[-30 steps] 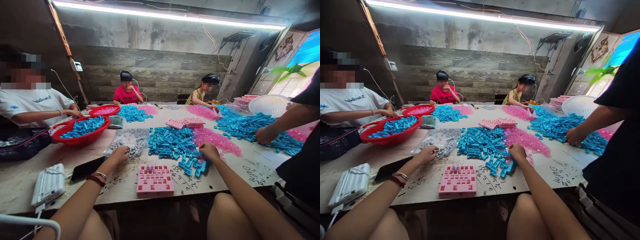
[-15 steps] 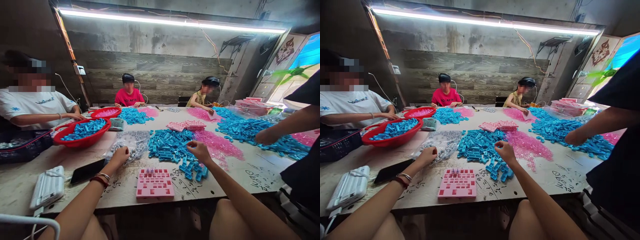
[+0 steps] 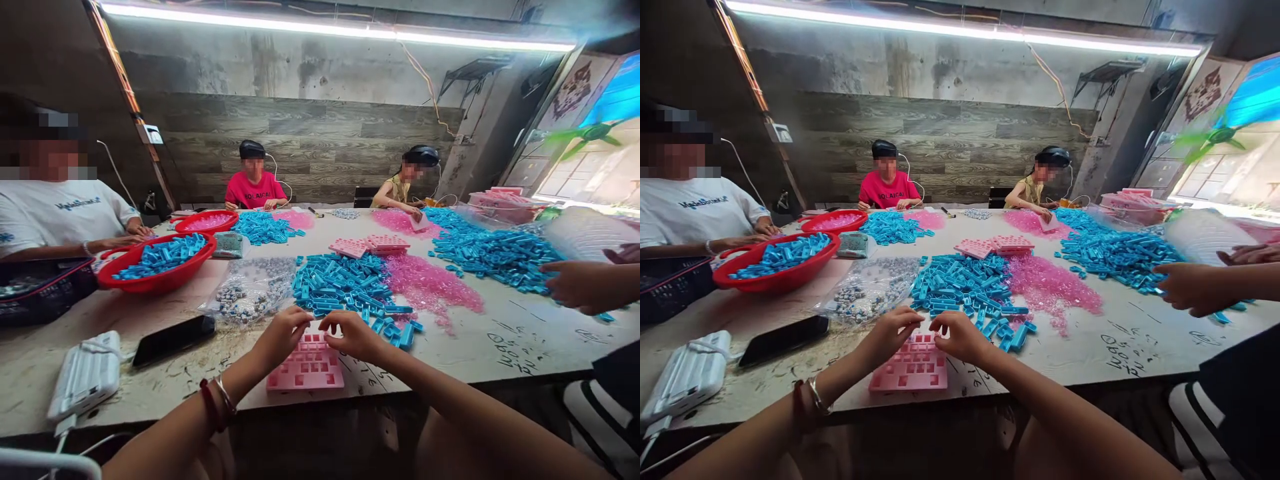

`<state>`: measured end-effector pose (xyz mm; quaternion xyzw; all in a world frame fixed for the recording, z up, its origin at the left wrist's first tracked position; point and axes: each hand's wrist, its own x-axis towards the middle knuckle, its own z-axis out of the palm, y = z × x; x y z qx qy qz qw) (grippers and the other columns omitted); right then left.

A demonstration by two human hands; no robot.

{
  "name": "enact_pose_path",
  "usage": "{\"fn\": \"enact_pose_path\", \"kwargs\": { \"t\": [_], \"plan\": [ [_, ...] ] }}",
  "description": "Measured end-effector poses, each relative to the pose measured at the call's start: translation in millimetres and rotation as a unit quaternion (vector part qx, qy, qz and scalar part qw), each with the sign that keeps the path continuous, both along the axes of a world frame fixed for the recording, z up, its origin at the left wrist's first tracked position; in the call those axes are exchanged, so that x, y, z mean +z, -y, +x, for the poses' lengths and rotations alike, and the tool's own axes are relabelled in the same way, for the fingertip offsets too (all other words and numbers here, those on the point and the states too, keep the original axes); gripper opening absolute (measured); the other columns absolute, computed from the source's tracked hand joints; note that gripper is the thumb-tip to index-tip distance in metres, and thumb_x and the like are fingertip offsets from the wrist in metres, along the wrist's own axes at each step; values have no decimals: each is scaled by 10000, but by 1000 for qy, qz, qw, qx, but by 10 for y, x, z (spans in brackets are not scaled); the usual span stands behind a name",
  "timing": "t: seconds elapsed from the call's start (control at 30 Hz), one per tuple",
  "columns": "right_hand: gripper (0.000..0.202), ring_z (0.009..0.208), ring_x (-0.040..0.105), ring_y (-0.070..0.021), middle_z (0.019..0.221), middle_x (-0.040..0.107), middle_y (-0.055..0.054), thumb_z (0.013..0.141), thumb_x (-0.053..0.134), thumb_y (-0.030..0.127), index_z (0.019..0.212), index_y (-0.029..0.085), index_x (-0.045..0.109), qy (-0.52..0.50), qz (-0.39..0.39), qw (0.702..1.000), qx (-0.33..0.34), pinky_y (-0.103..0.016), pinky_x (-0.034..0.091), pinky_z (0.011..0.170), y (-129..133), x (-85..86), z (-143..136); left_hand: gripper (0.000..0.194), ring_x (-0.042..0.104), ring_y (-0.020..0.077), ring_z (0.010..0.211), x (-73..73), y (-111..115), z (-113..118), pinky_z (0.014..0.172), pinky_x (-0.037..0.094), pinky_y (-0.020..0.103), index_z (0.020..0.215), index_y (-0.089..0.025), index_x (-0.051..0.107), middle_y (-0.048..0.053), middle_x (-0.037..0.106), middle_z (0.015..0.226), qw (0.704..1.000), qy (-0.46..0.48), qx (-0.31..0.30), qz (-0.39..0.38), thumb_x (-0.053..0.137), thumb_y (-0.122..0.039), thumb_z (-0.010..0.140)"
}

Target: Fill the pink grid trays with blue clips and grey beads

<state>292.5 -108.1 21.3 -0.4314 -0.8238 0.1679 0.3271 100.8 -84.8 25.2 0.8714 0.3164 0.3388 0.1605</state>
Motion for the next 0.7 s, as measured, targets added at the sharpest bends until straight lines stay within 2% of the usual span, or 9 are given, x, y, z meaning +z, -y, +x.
{"fn": "enact_pose_path", "kwargs": {
  "t": [0.1,0.23,0.37,0.53,0.63,0.7],
  "plan": [
    [209,620,532,-105,709,624,-8,632,561,30,770,162,645,-5,-5,1000,-2,-213,432,598,15,-17,25,200,581,174,879,-80,11,21,791,472,306,972,-160,616,74,632,948,999,-39,-27,13,479,-112,835],
    [189,620,534,-105,708,619,-10,648,560,47,768,163,648,-2,-6,1000,8,-211,430,592,14,-60,40,223,574,198,900,-134,-13,4,818,461,341,1012,-150,594,84,645,956,995,-95,-14,35,533,-101,803],
    [209,623,542,-106,696,617,-6,636,560,35,768,165,656,7,-9,1000,19,-209,430,602,6,-101,38,154,575,197,876,-136,-29,-29,803,452,327,908,-158,630,61,661,889,994,-111,-2,24,566,-105,779],
    [234,630,550,-110,693,619,-5,622,555,20,763,171,666,7,-10,1000,22,-211,434,612,0,-108,36,256,570,192,879,-108,-35,-49,787,446,309,1010,-162,600,56,656,894,991,-133,4,25,566,-91,767],
    [232,621,550,-111,688,624,-8,616,560,18,755,168,671,1,-15,1000,19,-211,432,602,-1,-91,32,113,568,195,820,-81,-32,-26,738,441,301,842,-150,635,58,651,813,980,-185,-9,67,561,-94,778],
    [243,615,550,-111,685,627,-11,608,554,6,747,165,674,0,-21,1000,19,-210,430,594,4,-78,25,117,557,196,775,-59,-23,-7,704,433,300,731,-140,632,60,639,748,969,-224,-24,98,544,-98,796]
  ]
}}
